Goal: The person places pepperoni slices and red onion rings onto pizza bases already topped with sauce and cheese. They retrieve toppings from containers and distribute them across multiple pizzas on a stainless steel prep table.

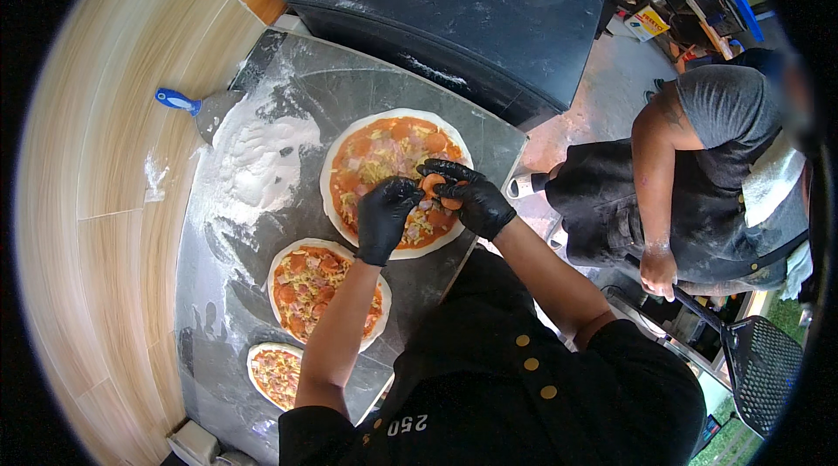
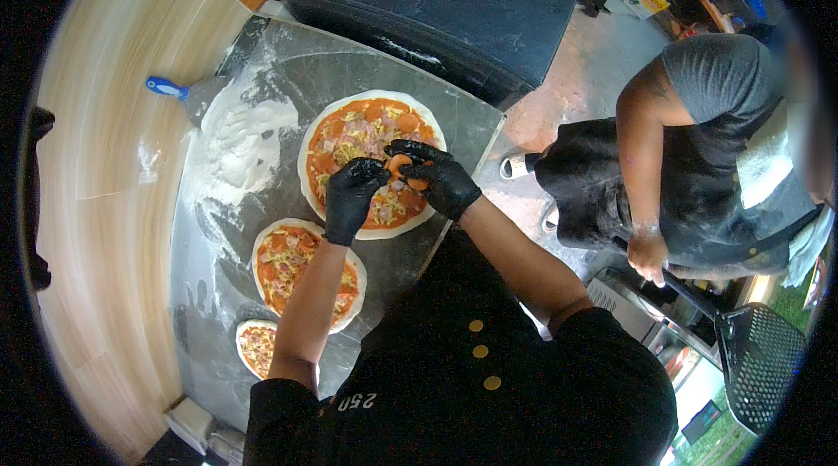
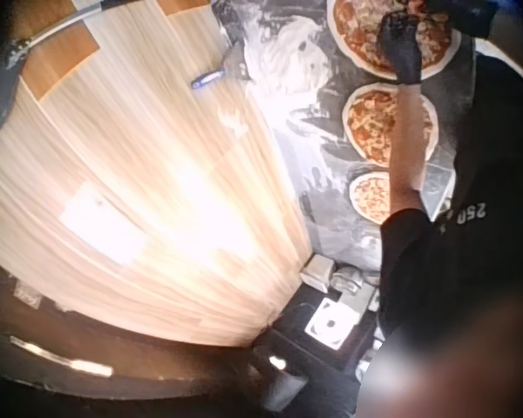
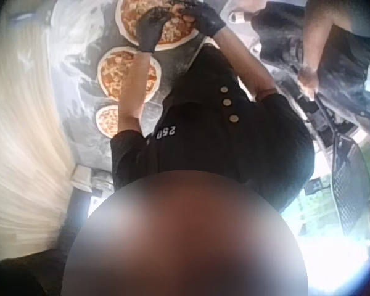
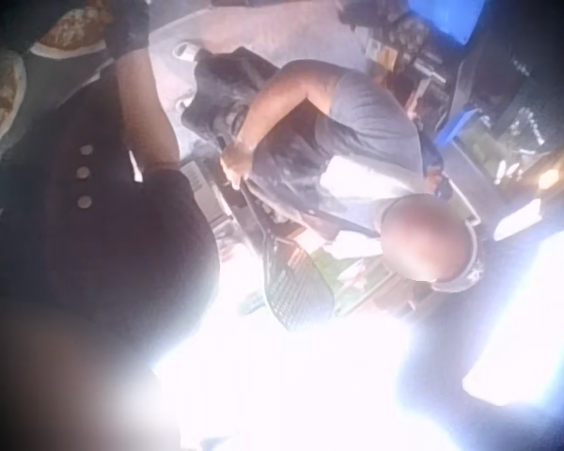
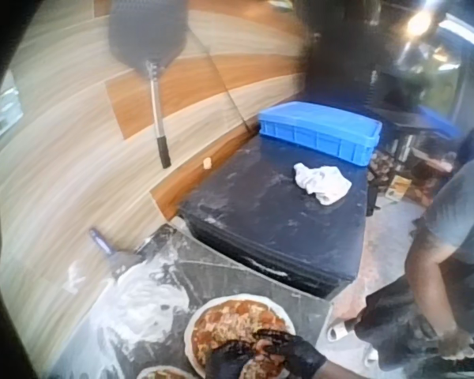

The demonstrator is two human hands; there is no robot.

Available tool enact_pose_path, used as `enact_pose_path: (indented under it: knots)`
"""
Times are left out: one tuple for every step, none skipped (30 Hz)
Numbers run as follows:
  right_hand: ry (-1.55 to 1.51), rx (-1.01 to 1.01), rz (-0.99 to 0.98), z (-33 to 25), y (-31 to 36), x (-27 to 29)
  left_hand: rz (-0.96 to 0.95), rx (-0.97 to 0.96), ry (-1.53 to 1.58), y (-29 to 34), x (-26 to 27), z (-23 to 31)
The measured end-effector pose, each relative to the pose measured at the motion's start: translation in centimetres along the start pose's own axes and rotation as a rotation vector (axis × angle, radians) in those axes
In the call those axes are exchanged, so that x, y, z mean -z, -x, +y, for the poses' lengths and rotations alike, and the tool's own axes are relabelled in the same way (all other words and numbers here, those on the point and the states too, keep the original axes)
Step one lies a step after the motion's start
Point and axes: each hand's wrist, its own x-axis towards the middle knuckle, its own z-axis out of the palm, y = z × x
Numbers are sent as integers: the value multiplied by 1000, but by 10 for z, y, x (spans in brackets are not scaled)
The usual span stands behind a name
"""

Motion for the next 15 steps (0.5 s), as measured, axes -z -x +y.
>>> enact_pose_path:
  knots:
    - [39,-3,15,3,0,0,23,-31,-10,2,-2,-5]
    - [169,4,39,5,1,1,65,-114,-38,3,-3,-10]
    - [310,-12,82,6,2,3,105,-123,-63,4,-2,-15]
    - [452,-24,154,7,4,6,138,-139,-73,3,1,-20]
    - [332,-23,140,8,5,8,155,-181,-59,4,5,-24]
    - [215,-21,158,9,6,11,154,-222,-183,2,12,-28]
    - [93,-27,158,9,7,14,129,-171,-306,3,18,-31]
    - [28,-32,164,10,8,17,104,-122,-428,2,24,-32]
    - [-39,-49,154,10,8,19,89,-65,-552,4,28,-32]
    - [-112,-55,165,12,8,21,82,-141,-650,5,31,-31]
    - [73,23,111,13,8,22,155,-164,-651,7,32,-28]
    - [251,115,78,15,8,22,175,-163,-657,9,31,-25]
    - [389,144,98,17,7,21,179,-87,-672,12,27,-20]
    - [393,227,40,17,6,20,208,-229,-599,14,21,-15]
    - [353,236,36,19,5,17,216,-287,-538,16,15,-10]
